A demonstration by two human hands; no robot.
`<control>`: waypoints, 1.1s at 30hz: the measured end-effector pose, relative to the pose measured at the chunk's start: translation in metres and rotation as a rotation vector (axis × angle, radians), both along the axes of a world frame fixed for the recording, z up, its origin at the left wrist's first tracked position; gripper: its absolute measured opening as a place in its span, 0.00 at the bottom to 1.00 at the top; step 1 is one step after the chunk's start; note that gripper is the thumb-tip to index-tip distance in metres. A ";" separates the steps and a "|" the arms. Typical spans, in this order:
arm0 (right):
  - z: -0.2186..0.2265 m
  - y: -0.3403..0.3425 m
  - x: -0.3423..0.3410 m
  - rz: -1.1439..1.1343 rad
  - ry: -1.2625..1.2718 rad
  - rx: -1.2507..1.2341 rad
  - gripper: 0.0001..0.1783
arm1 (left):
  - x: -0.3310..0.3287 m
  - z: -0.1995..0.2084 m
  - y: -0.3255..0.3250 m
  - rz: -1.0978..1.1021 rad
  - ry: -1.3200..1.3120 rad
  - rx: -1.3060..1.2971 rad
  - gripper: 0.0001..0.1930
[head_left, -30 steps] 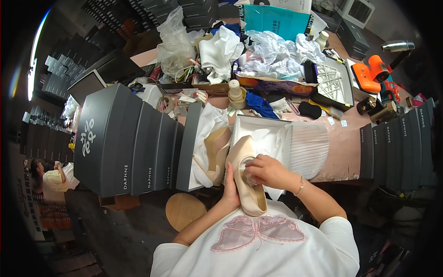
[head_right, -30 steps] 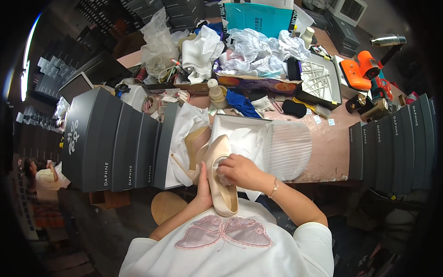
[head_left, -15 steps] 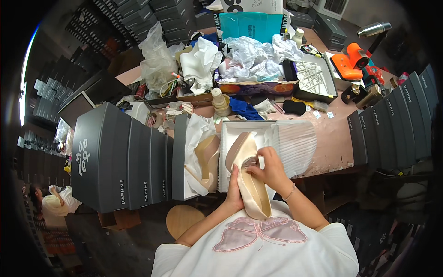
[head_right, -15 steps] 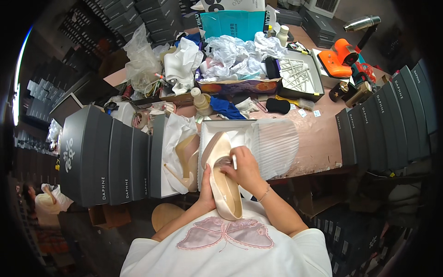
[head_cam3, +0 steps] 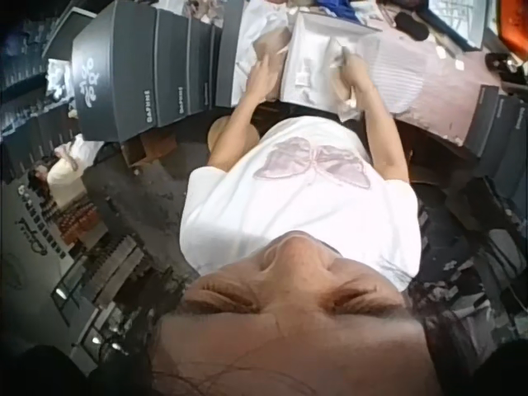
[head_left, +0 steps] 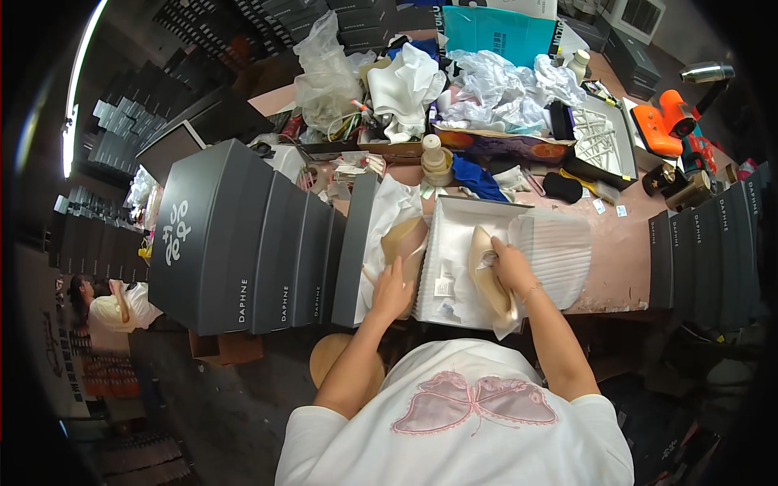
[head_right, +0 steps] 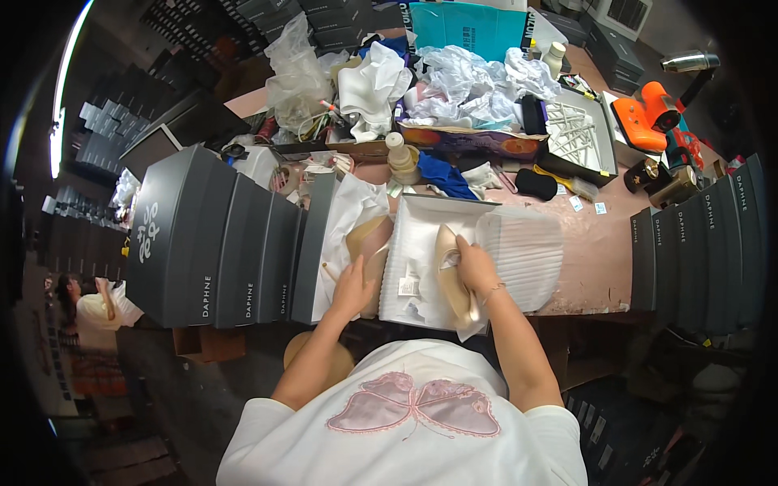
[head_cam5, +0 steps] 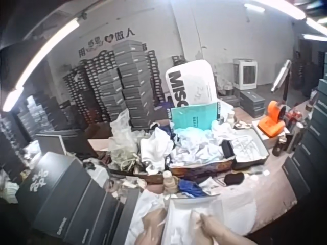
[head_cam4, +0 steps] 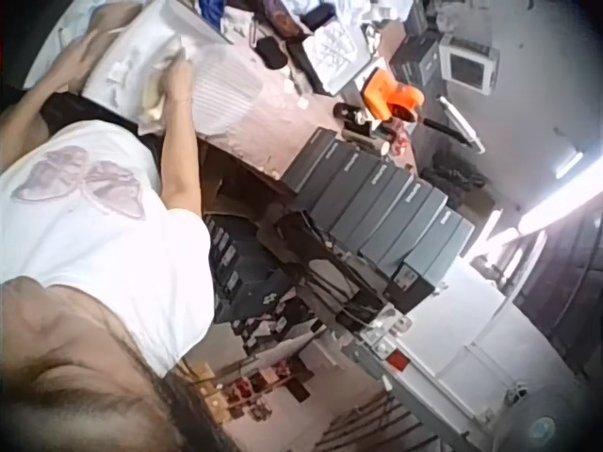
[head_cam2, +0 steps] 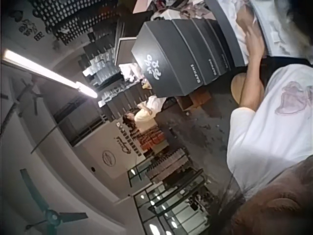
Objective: Packing high-heeled shoes into boxes with tissue paper and cleaning the box surfaces.
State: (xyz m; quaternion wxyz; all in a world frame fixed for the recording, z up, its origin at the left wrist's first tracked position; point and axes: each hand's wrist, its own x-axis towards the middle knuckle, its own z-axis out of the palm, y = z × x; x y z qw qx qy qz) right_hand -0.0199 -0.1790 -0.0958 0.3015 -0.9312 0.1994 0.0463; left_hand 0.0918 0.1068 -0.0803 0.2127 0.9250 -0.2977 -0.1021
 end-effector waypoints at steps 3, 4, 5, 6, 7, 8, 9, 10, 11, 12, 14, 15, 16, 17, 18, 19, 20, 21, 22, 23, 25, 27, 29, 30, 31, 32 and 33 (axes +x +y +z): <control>-0.006 0.011 0.010 -0.036 -0.003 0.055 0.23 | -0.009 0.009 0.001 -0.021 0.170 0.213 0.46; -0.002 0.005 0.008 -0.003 -0.063 0.048 0.24 | -0.010 0.004 -0.001 -0.020 0.071 0.233 0.48; 0.009 0.005 0.003 0.031 -0.115 0.044 0.24 | -0.013 -0.006 0.000 -0.018 -0.020 0.254 0.50; 0.022 0.002 -0.002 0.042 -0.108 0.109 0.25 | -0.013 -0.013 -0.001 -0.019 -0.115 0.270 0.52; 0.038 0.001 -0.009 0.053 -0.100 0.175 0.26 | -0.013 -0.018 0.002 0.000 -0.126 0.279 0.52; 0.054 -0.001 -0.016 0.064 -0.095 0.236 0.27 | -0.013 -0.021 0.002 0.019 -0.140 0.284 0.53; 0.069 0.002 -0.022 0.088 -0.078 0.330 0.28 | -0.012 -0.022 0.003 0.039 -0.154 0.291 0.54; 0.084 0.009 -0.029 0.110 -0.064 0.426 0.29 | -0.009 -0.019 0.003 0.059 -0.080 0.271 0.54; 0.094 0.016 -0.034 0.132 -0.052 0.524 0.30 | -0.002 -0.012 0.003 0.077 -0.009 0.253 0.54; 0.102 0.024 -0.038 0.179 -0.032 0.517 0.30 | 0.006 -0.004 0.006 0.096 0.061 0.239 0.54; 0.110 0.039 -0.050 0.267 0.007 0.501 0.31 | 0.021 0.019 0.015 0.071 0.219 0.129 0.50; 0.103 0.042 -0.055 0.308 -0.036 0.399 0.29 | 0.029 0.034 0.015 0.048 0.332 0.095 0.49; 0.099 0.045 -0.059 0.309 -0.022 0.364 0.29 | 0.036 0.047 0.016 0.025 0.445 0.061 0.49; 0.096 0.046 -0.063 0.314 -0.009 0.327 0.29 | 0.039 0.057 0.019 0.050 0.514 0.034 0.42; 0.093 0.047 -0.063 0.316 0.004 0.290 0.29 | 0.040 0.061 0.021 0.133 0.677 -0.124 0.41; 0.091 0.046 -0.062 0.318 0.012 0.300 0.30 | 0.040 0.064 0.023 0.215 0.838 -0.283 0.39; 0.088 0.046 -0.062 0.316 0.023 0.309 0.32 | 0.037 0.064 0.023 0.295 1.001 -0.444 0.38; 0.083 0.045 -0.061 0.312 0.035 0.318 0.33 | 0.033 0.063 0.020 0.406 1.065 -0.572 0.31; 0.075 0.045 -0.060 0.324 -0.002 0.244 0.34 | 0.028 0.051 0.019 0.464 1.215 -0.688 0.30; 0.065 0.047 -0.059 0.340 -0.040 0.172 0.35 | 0.022 0.030 0.021 0.528 1.360 -0.806 0.29; 0.045 0.049 -0.056 0.332 -0.115 0.068 0.35 | 0.007 0.002 0.019 0.753 1.442 -0.954 0.25; 0.036 0.047 -0.053 0.322 -0.133 0.035 0.30 | -0.003 -0.018 0.025 0.710 1.148 -1.018 0.24; 0.028 0.045 -0.052 0.299 -0.156 0.013 0.26 | -0.010 -0.039 0.037 0.610 0.919 -0.956 0.23; 0.024 0.041 -0.053 0.278 -0.171 0.003 0.24 | -0.010 -0.029 0.034 0.422 0.625 -0.756 0.24; 0.021 0.037 -0.054 0.255 -0.186 -0.007 0.23 | -0.013 -0.018 0.032 0.232 0.331 -0.556 0.26; 0.017 0.037 -0.053 0.252 -0.201 -0.014 0.21 | -0.014 -0.010 0.033 0.051 0.031 -0.357 0.28; 0.014 0.036 -0.051 0.248 -0.216 -0.021 0.20 | -0.011 -0.016 0.032 -0.036 0.034 -0.488 0.33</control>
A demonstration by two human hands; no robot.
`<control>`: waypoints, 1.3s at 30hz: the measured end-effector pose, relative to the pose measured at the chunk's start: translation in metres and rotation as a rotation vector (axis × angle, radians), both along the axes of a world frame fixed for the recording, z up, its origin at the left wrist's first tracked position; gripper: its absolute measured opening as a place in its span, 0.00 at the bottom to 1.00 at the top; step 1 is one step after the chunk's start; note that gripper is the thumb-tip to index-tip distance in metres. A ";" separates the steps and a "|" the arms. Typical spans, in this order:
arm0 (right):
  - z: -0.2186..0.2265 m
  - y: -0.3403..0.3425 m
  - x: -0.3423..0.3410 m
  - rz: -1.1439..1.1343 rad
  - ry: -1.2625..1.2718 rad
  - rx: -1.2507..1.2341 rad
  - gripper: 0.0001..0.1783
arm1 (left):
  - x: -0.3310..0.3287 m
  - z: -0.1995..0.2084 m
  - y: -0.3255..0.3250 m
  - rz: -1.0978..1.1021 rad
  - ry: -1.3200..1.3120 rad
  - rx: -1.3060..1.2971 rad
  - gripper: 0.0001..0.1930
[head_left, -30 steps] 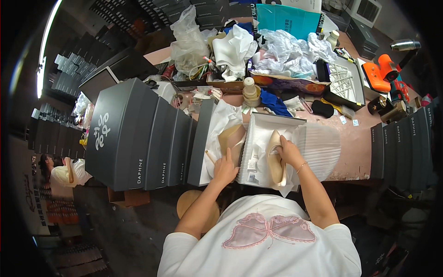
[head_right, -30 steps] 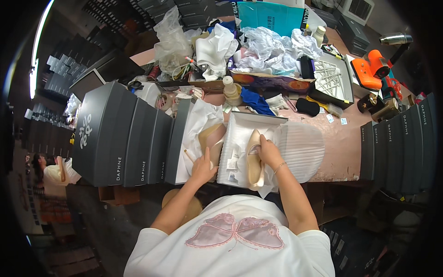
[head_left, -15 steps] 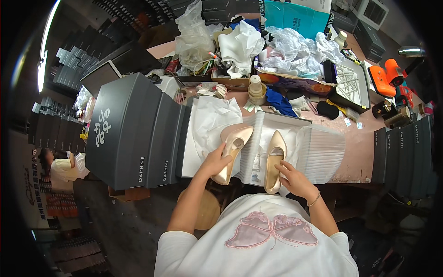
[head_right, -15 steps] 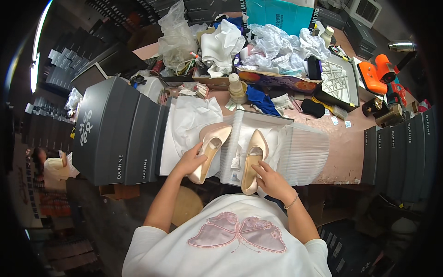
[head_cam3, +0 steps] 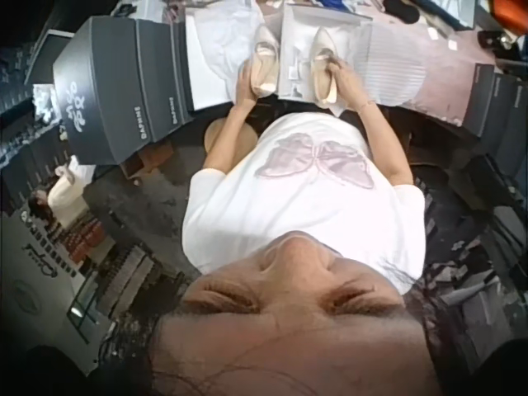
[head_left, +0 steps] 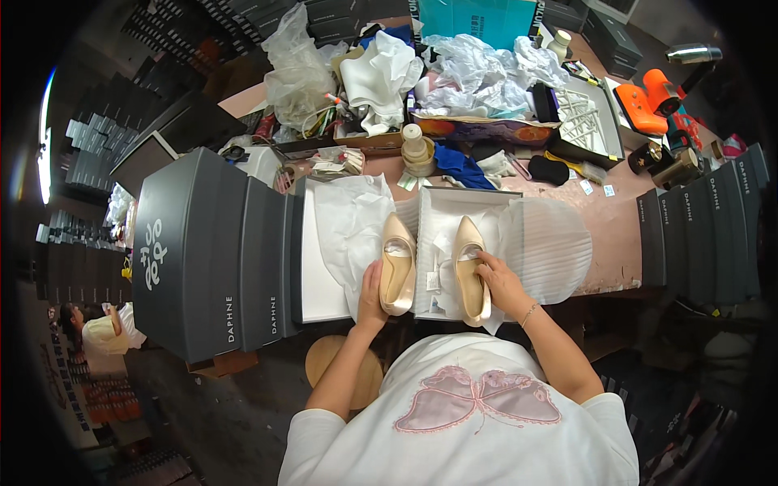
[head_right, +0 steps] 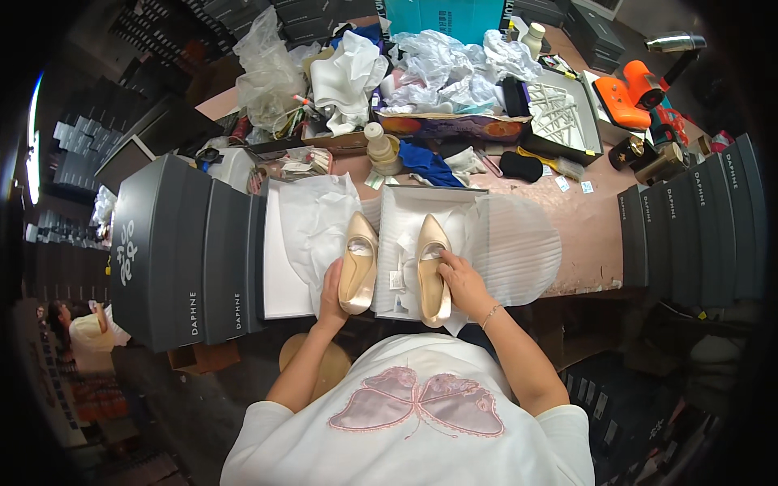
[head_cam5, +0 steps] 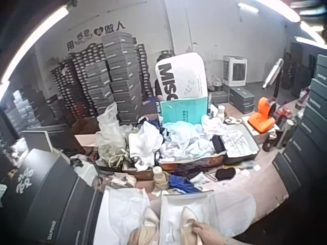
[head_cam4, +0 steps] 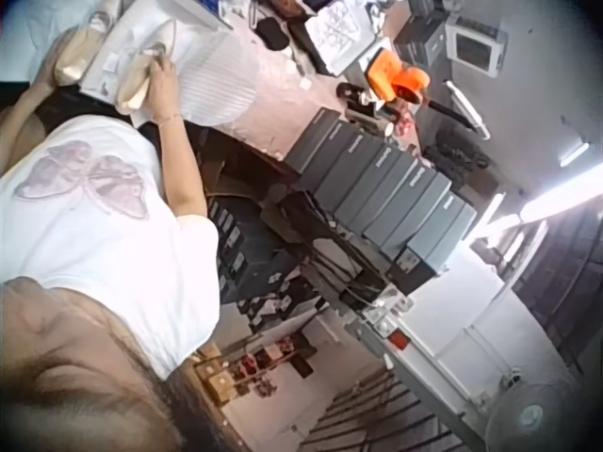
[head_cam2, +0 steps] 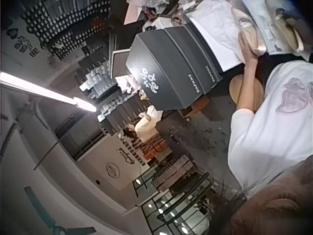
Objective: Packing high-heeled shoes into boxes with tissue paper and cleaning the box surfaces.
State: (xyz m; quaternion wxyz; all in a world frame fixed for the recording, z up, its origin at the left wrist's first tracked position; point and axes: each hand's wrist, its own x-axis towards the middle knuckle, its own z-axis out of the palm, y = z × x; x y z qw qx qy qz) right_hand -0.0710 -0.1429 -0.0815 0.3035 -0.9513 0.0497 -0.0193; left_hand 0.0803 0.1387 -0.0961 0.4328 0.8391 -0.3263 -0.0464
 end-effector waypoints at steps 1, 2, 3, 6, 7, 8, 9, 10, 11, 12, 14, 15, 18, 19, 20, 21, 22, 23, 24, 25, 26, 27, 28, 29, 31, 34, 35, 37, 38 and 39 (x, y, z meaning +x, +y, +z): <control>-0.002 0.000 -0.001 -0.005 -0.015 -0.005 0.19 | 0.007 -0.004 -0.004 -0.055 -0.034 0.024 0.31; -0.002 0.002 -0.001 -0.032 -0.004 -0.004 0.18 | 0.018 -0.006 -0.007 -0.106 -0.069 0.046 0.29; 0.000 0.004 0.001 -0.048 -0.001 -0.004 0.18 | 0.030 -0.006 -0.011 -0.145 -0.111 0.070 0.26; -0.004 0.007 0.001 -0.077 -0.065 -0.039 0.16 | 0.058 -0.001 -0.021 -0.227 -0.160 0.064 0.17; -0.006 0.004 0.001 -0.084 -0.102 -0.058 0.16 | 0.066 0.002 -0.024 -0.258 -0.210 0.065 0.17; -0.003 0.000 0.003 -0.061 -0.147 0.007 0.16 | 0.067 0.013 -0.027 -0.246 -0.195 0.006 0.18; 0.004 -0.004 0.004 -0.046 -0.193 0.071 0.16 | 0.065 0.039 -0.034 -0.231 -0.020 -0.034 0.18; 0.012 -0.007 0.006 -0.033 -0.241 0.137 0.17 | 0.061 0.075 -0.040 -0.218 0.154 -0.072 0.19; 0.026 -0.008 0.011 -0.102 -0.214 0.320 0.18 | 0.061 0.103 -0.042 -0.198 0.323 -0.110 0.19; 0.044 -0.011 0.015 -0.166 -0.182 0.501 0.19 | 0.068 0.117 -0.041 -0.177 0.360 -0.046 0.24; 0.073 -0.027 0.023 -0.180 -0.170 0.750 0.22 | 0.082 0.140 -0.039 -0.241 0.454 -0.106 0.28; 0.087 -0.033 0.028 -0.155 -0.186 0.882 0.23 | 0.084 0.150 -0.041 -0.282 0.506 -0.135 0.30; 0.137 -0.044 0.036 -0.059 -0.151 1.209 0.28 | 0.077 0.181 -0.050 -0.315 0.666 -0.179 0.32; 0.150 -0.041 0.039 -0.017 -0.126 1.206 0.29 | 0.074 0.187 -0.052 -0.313 0.725 -0.173 0.32; 0.159 -0.036 0.042 0.017 -0.099 1.201 0.29 | 0.070 0.189 -0.055 -0.314 0.751 -0.177 0.32; 0.163 -0.033 0.043 0.042 -0.070 1.198 0.30 | 0.066 0.188 -0.058 -0.320 0.783 -0.178 0.32; 0.159 -0.030 0.046 0.066 -0.055 1.187 0.30 | 0.063 0.188 -0.062 -0.325 0.815 -0.178 0.33; 0.157 -0.025 0.048 0.072 -0.058 1.216 0.30 | 0.059 0.187 -0.064 -0.340 0.834 -0.185 0.33; 0.153 -0.022 0.050 0.076 -0.037 1.227 0.30 | 0.055 0.184 -0.067 -0.357 0.856 -0.194 0.33; 0.148 -0.020 0.050 0.081 -0.016 1.239 0.30 | 0.053 0.180 -0.068 -0.373 0.879 -0.203 0.33; 0.142 -0.021 0.051 0.081 0.010 1.224 0.30 | 0.051 0.178 -0.069 -0.367 0.886 -0.195 0.33; 0.139 -0.020 0.050 0.075 0.020 1.237 0.31 | 0.049 0.176 -0.070 -0.372 0.892 -0.204 0.33; 0.137 -0.018 0.048 0.069 0.031 1.250 0.31 | 0.046 0.174 -0.070 -0.376 0.898 -0.215 0.33; 0.137 -0.019 0.048 0.069 0.035 1.263 0.31 | 0.046 0.174 -0.071 -0.379 0.896 -0.224 0.33; 0.128 -0.022 0.048 0.102 0.043 1.298 0.31 | 0.045 0.174 -0.072 -0.401 0.935 -0.203 0.33; 0.120 -0.024 0.049 0.089 0.049 1.477 0.31 | 0.046 0.170 -0.075 -0.388 1.159 -0.318 0.32; 0.119 -0.021 0.050 0.051 0.066 1.585 0.32 | 0.046 0.166 -0.077 -0.374 1.261 -0.380 0.32; 0.118 -0.020 0.051 0.012 0.092 1.710 0.33 | 0.045 0.160 -0.079 -0.396 1.338 -0.458 0.30; 0.117 -0.020 0.051 0.010 0.102 1.731 0.33 | 0.044 0.154 -0.079 -0.403 1.370 -0.495 0.30; 0.116 -0.021 0.050 0.008 0.113 1.753 0.34 | 0.045 0.150 -0.080 -0.409 1.402 -0.533 0.30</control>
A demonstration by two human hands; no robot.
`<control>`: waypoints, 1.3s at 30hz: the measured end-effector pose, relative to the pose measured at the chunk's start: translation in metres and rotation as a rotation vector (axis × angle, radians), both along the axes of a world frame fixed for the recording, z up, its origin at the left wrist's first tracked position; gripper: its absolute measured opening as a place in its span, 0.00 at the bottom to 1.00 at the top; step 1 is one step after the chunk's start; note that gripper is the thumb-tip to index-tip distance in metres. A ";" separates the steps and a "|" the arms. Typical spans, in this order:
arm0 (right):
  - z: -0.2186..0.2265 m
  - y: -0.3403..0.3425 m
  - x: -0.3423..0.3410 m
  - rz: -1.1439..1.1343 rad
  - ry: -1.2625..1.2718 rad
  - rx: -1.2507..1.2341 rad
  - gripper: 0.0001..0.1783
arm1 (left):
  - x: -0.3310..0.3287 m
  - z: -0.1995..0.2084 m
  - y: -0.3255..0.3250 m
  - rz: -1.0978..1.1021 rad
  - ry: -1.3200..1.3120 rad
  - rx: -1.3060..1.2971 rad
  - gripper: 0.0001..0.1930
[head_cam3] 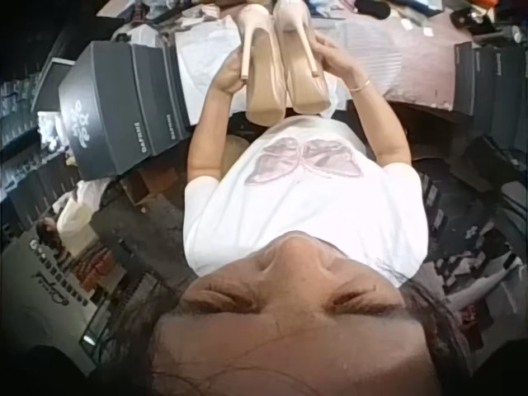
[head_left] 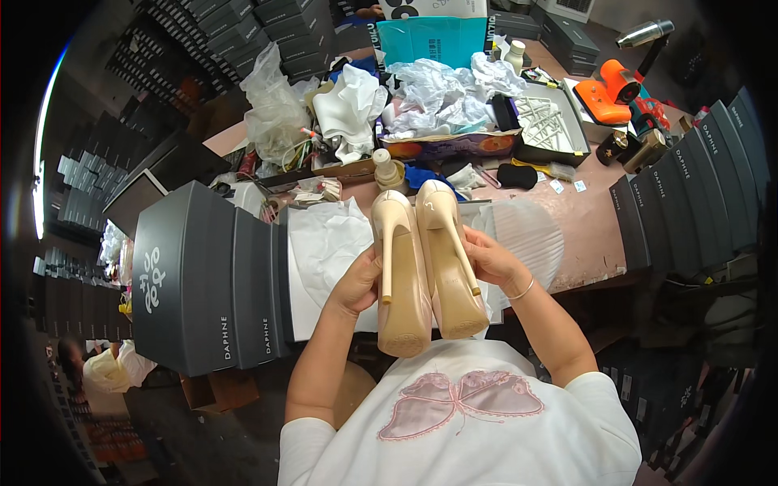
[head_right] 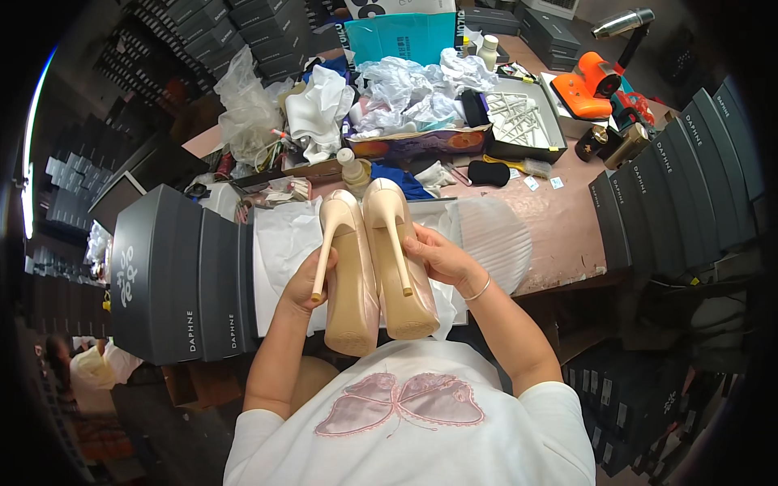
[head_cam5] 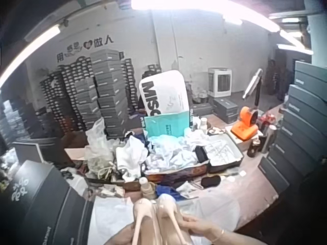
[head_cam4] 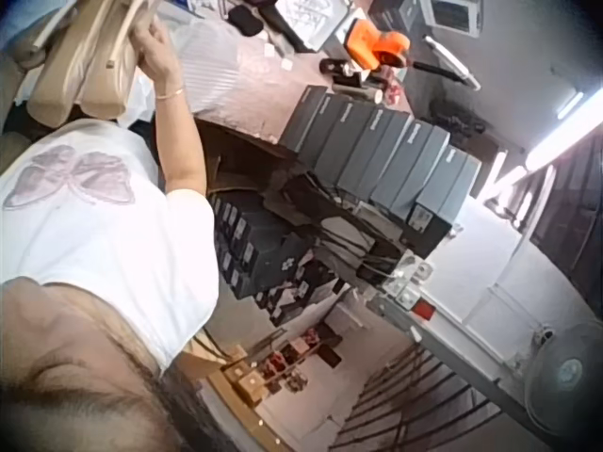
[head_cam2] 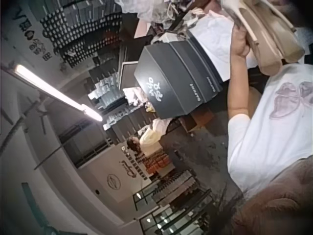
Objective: Packing high-heeled shoes into boxes with tissue paper and cleaning the box surfaces.
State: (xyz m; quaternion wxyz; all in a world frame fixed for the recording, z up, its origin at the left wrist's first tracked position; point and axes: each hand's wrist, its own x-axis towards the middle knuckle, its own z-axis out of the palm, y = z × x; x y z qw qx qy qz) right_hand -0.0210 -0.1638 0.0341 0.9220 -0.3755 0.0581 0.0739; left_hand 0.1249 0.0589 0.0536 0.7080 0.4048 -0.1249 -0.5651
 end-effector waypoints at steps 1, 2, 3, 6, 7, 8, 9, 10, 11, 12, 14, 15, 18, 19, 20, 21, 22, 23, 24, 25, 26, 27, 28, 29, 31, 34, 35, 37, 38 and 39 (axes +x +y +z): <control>-0.002 -0.002 0.000 -0.002 -0.007 -0.009 0.34 | 0.001 -0.003 -0.002 -0.014 -0.006 -0.022 0.29; -0.004 -0.003 -0.001 -0.003 -0.013 -0.018 0.34 | 0.001 -0.006 -0.003 -0.018 -0.015 -0.012 0.29; -0.006 -0.005 -0.001 -0.004 -0.019 -0.026 0.34 | 0.000 -0.008 -0.005 -0.023 -0.023 -0.002 0.29; -0.009 -0.006 -0.006 -0.031 -0.012 -0.047 0.35 | -0.002 -0.011 -0.010 -0.037 -0.049 0.014 0.30; -0.010 -0.008 -0.007 -0.041 -0.006 -0.058 0.35 | -0.003 -0.011 -0.012 -0.041 -0.058 0.017 0.30; -0.012 -0.008 -0.008 -0.048 -0.001 -0.066 0.35 | -0.003 -0.010 -0.014 -0.052 -0.065 0.021 0.31; -0.013 -0.009 -0.010 -0.054 0.004 -0.075 0.36 | -0.003 -0.009 -0.015 -0.061 -0.071 0.026 0.31; -0.012 -0.010 -0.012 -0.062 0.001 -0.080 0.36 | -0.004 -0.008 -0.017 -0.070 -0.078 0.030 0.32; -0.010 -0.012 -0.012 -0.064 -0.005 -0.086 0.36 | -0.004 -0.008 -0.018 -0.063 -0.090 0.038 0.32; -0.007 -0.013 -0.013 -0.064 -0.012 -0.091 0.37 | -0.004 -0.007 -0.020 -0.055 -0.103 0.046 0.33; -0.003 -0.015 -0.014 -0.074 -0.013 -0.118 0.38 | -0.004 -0.003 -0.022 -0.047 -0.159 0.061 0.34; -0.003 -0.016 -0.014 -0.070 -0.024 -0.135 0.38 | -0.004 0.002 -0.022 -0.049 -0.203 0.069 0.35; 0.015 -0.013 -0.010 -0.106 -0.098 -0.272 0.33 | -0.002 0.020 -0.011 -0.058 -0.399 0.140 0.29; 0.022 -0.014 -0.009 -0.116 -0.137 -0.369 0.31 | 0.004 0.034 -0.001 -0.121 -0.521 0.202 0.27; 0.031 -0.015 -0.011 -0.132 -0.174 -0.468 0.29 | 0.010 0.042 0.008 -0.191 -0.643 0.261 0.24; 0.042 -0.015 -0.013 -0.144 -0.134 -0.525 0.22 | 0.016 0.044 0.021 -0.264 -0.665 0.345 0.21; 0.053 -0.015 -0.017 -0.154 -0.203 -0.799 0.21 | 0.019 0.038 0.031 -0.318 -0.826 0.283 0.23; 0.064 -0.012 -0.020 -0.156 -0.276 -1.072 0.19 | 0.022 0.034 0.039 -0.397 -1.164 0.262 0.24; 0.068 -0.009 -0.022 -0.160 -0.347 -1.347 0.18 | 0.024 0.027 0.043 -0.476 -1.501 0.233 0.25; 0.068 -0.001 -0.020 -0.258 -0.529 -1.462 0.17 | 0.021 0.016 0.045 -0.362 -1.264 0.214 0.24; 0.074 0.008 -0.019 -0.268 -0.659 -1.591 0.11 | 0.013 0.003 0.046 -0.253 -1.026 0.189 0.23; 0.076 0.015 -0.018 -0.230 -0.757 -1.692 0.08 | 0.003 -0.010 0.046 -0.143 -0.790 0.168 0.23; 0.077 0.022 -0.018 -0.190 -0.857 -1.792 0.06 | -0.007 -0.021 0.045 -0.036 -0.553 0.143 0.23; 0.076 0.031 -0.018 -0.146 -0.933 -1.884 0.03 | -0.018 -0.032 0.041 0.064 -0.311 0.115 0.23; 0.081 0.049 -0.015 -0.071 -0.972 -1.917 0.03 | -0.037 -0.036 0.028 0.067 0.155 0.035 0.25; 0.077 0.063 -0.015 -0.021 -0.912 -1.943 0.10 | -0.059 -0.038 0.008 -0.045 0.579 -0.168 0.28; 0.074 0.067 -0.018 -0.113 -0.848 -1.910 0.13 | -0.064 -0.051 0.011 -0.054 0.650 -0.278 0.27; 0.060 0.063 -0.029 -0.203 -0.617 -1.719 0.29 | -0.058 -0.088 0.023 -0.058 0.663 -0.421 0.26; 0.061 0.063 -0.034 -0.132 -0.421 -1.464 0.31 | -0.061 -0.077 0.017 0.109 0.437 -0.276 0.27; 0.063 0.060 -0.043 -0.076 -0.219 -1.208 0.34 | -0.069 -0.055 0.004 0.257 0.215 -0.134 0.29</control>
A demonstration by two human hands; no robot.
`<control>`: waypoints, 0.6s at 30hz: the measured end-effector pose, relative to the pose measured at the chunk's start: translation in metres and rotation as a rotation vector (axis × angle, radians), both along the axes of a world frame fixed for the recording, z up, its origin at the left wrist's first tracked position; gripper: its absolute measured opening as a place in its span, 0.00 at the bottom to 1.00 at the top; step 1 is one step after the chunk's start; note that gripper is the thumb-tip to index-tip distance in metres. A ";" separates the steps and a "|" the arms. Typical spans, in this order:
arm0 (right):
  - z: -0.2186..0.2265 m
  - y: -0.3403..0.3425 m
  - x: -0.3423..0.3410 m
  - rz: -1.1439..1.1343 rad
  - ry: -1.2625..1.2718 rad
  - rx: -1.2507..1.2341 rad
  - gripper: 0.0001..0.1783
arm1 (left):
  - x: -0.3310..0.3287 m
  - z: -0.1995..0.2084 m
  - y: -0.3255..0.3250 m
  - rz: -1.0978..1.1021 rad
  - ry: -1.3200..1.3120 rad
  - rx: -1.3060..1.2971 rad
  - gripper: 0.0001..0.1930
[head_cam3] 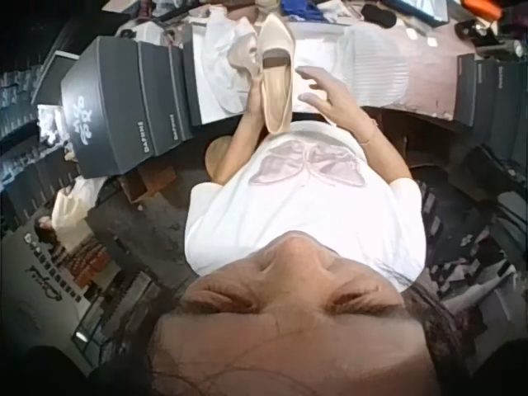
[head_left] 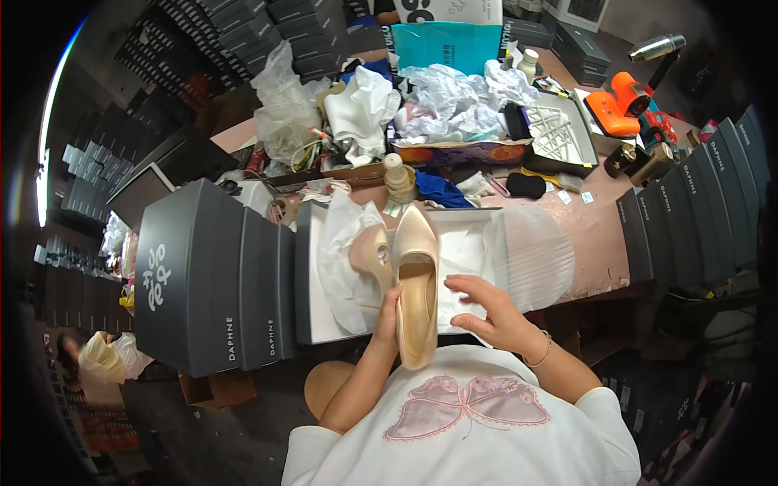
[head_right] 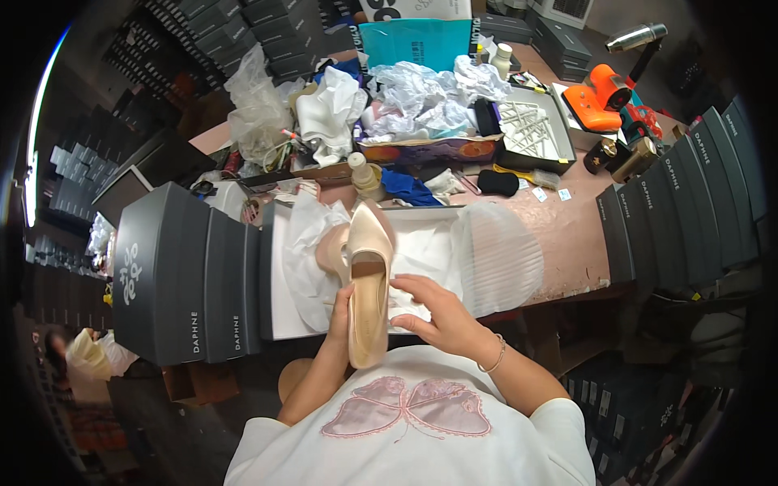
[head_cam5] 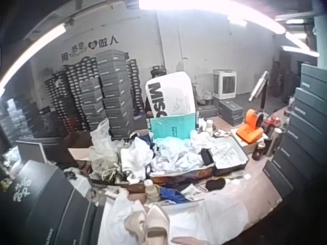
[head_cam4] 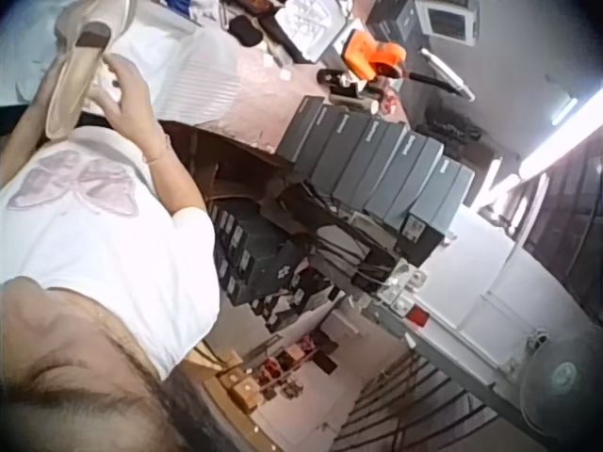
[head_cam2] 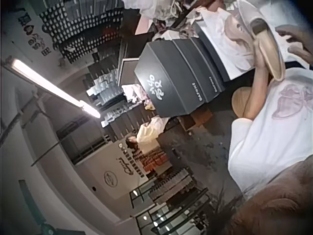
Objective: Packing high-heeled shoes into boxes with tissue paper and cleaning the box surfaces.
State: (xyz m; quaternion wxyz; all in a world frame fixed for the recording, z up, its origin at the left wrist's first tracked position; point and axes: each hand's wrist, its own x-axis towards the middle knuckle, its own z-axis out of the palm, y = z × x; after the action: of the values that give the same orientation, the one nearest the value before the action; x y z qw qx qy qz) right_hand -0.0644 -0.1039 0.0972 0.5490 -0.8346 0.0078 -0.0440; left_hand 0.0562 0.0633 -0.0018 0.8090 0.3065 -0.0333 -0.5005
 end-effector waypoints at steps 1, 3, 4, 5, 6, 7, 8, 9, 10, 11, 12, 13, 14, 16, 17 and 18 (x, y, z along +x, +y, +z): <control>0.002 0.000 -0.011 -0.043 0.179 0.280 0.37 | -0.009 0.013 -0.009 0.135 -0.193 0.189 0.31; -0.007 0.016 -0.015 0.050 0.072 -0.269 0.45 | -0.026 0.015 -0.020 0.260 -0.218 0.245 0.37; -0.010 0.020 -0.013 0.002 0.098 -0.387 0.44 | -0.035 0.016 -0.029 0.299 -0.294 0.278 0.38; -0.015 0.019 -0.012 -0.049 0.124 -0.504 0.44 | -0.043 0.019 -0.036 0.335 -0.374 0.307 0.38; -0.024 0.012 -0.014 -0.115 0.118 -0.435 0.44 | -0.049 0.022 -0.039 0.325 -0.528 0.353 0.37; -0.036 -0.002 -0.019 -0.183 0.111 -0.367 0.44 | -0.044 0.023 -0.043 0.215 -0.600 0.339 0.33; -0.047 -0.017 -0.029 -0.247 0.111 -0.297 0.44 | -0.034 0.024 -0.046 0.105 -0.664 0.327 0.30; -0.055 -0.040 -0.040 -0.285 0.029 -0.312 0.42 | -0.020 0.023 -0.046 0.000 -0.720 0.322 0.27; -0.061 -0.060 -0.058 -0.367 0.052 -0.198 0.41 | 0.005 0.024 -0.051 -0.030 -1.058 0.516 0.18; -0.064 -0.077 -0.077 -0.411 0.137 0.059 0.40 | 0.022 0.043 -0.064 0.001 -1.230 0.653 0.15; -0.067 -0.088 -0.094 -0.482 0.157 0.281 0.39 | 0.035 0.035 -0.073 -0.050 -1.372 0.696 0.17; -0.066 -0.097 -0.110 -0.526 0.167 0.459 0.40 | 0.045 0.017 -0.082 -0.105 -1.513 0.735 0.18; -0.066 -0.106 -0.121 -0.545 0.164 0.488 0.40 | 0.047 -0.010 -0.089 -0.108 -1.735 0.760 0.17; -0.064 -0.114 -0.131 -0.580 0.145 0.520 0.42 | 0.045 -0.074 -0.107 -0.131 -2.182 0.782 0.15; -0.064 -0.115 -0.132 -0.594 0.127 0.524 0.43 | 0.052 -0.093 -0.113 -0.394 -2.176 0.895 0.14; -0.065 -0.115 -0.134 -0.603 0.107 0.530 0.44 | 0.060 -0.108 -0.118 -0.657 -2.146 1.010 0.12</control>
State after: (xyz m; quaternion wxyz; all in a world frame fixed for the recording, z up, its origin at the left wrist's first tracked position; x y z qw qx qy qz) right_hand -0.1981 -0.2191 0.0325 0.7067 -0.6255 0.2918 -0.1558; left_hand 0.1165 -0.0543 -0.1097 -0.0020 0.8182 -0.5596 -0.1317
